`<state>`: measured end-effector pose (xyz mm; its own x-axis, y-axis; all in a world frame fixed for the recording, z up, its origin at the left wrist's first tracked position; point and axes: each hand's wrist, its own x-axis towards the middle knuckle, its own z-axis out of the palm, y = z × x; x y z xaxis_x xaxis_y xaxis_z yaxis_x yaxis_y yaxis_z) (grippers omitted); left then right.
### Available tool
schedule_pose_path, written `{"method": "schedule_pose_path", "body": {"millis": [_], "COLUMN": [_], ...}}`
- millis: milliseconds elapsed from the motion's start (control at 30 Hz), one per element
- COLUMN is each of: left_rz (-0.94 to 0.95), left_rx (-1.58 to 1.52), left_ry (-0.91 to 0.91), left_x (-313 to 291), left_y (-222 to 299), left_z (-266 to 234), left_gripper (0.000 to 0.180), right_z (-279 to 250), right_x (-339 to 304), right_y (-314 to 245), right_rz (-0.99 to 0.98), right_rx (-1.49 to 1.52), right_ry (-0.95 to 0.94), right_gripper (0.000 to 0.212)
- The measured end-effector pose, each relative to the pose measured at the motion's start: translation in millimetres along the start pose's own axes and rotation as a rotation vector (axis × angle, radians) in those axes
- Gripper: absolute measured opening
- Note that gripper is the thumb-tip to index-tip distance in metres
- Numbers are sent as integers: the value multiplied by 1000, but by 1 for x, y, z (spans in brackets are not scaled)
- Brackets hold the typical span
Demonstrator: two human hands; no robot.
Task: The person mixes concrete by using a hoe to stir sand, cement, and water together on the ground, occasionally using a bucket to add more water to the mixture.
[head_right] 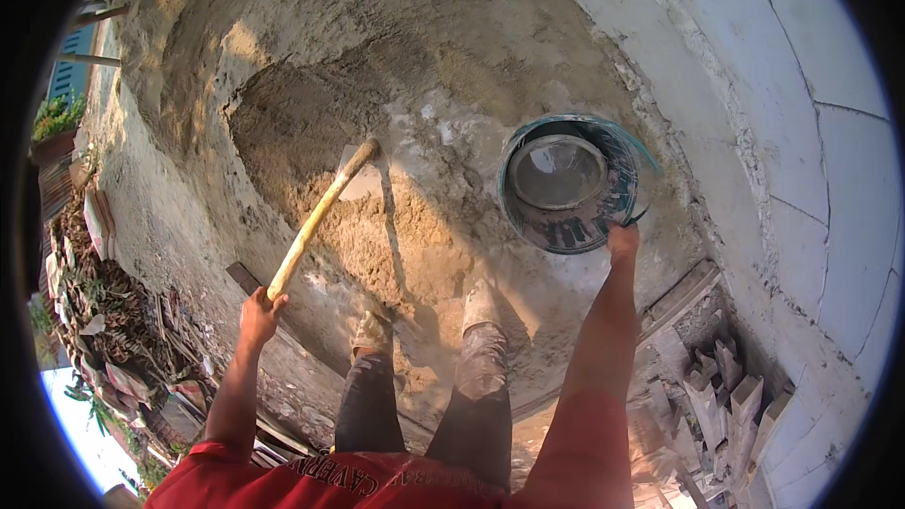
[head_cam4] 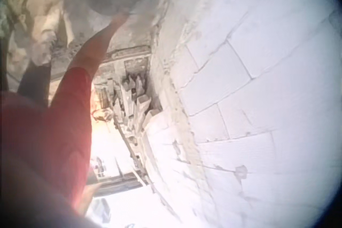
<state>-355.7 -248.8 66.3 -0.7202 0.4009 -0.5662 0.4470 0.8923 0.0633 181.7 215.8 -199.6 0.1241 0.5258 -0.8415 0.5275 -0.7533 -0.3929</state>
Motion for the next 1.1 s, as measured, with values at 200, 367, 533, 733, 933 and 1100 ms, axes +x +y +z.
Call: {"method": "schedule_pose_path", "body": {"millis": [200,367,533,733,933,1100], "left_rz": [-201,-224,-259,-269,-243,-255], "left_rx": [14,-98,-120,-181,-155,-233], "left_ry": [-20,-66,-82,-185,-191,-163], "left_x": [38,55,80,109,121,119], "left_y": [0,-7,-36,-61,-73,-70], "left_z": [-57,-47,-63,-87,-94,-88], "left_gripper": [49,52,52,47,51,51], "right_z": [121,222,361,443,483,458], "right_x": [-89,-114,-146,-162,-182,-157], "right_y": [-15,-66,-75,-66,-54,-52], "right_rz": [-198,-594,-818,-693,-716,-885], "right_rx": [341,252,-516,-688,-714,-654], "right_ry": [-91,-112,-2,73,69,93], "right_gripper": [52,67,73,77,78,72]}}
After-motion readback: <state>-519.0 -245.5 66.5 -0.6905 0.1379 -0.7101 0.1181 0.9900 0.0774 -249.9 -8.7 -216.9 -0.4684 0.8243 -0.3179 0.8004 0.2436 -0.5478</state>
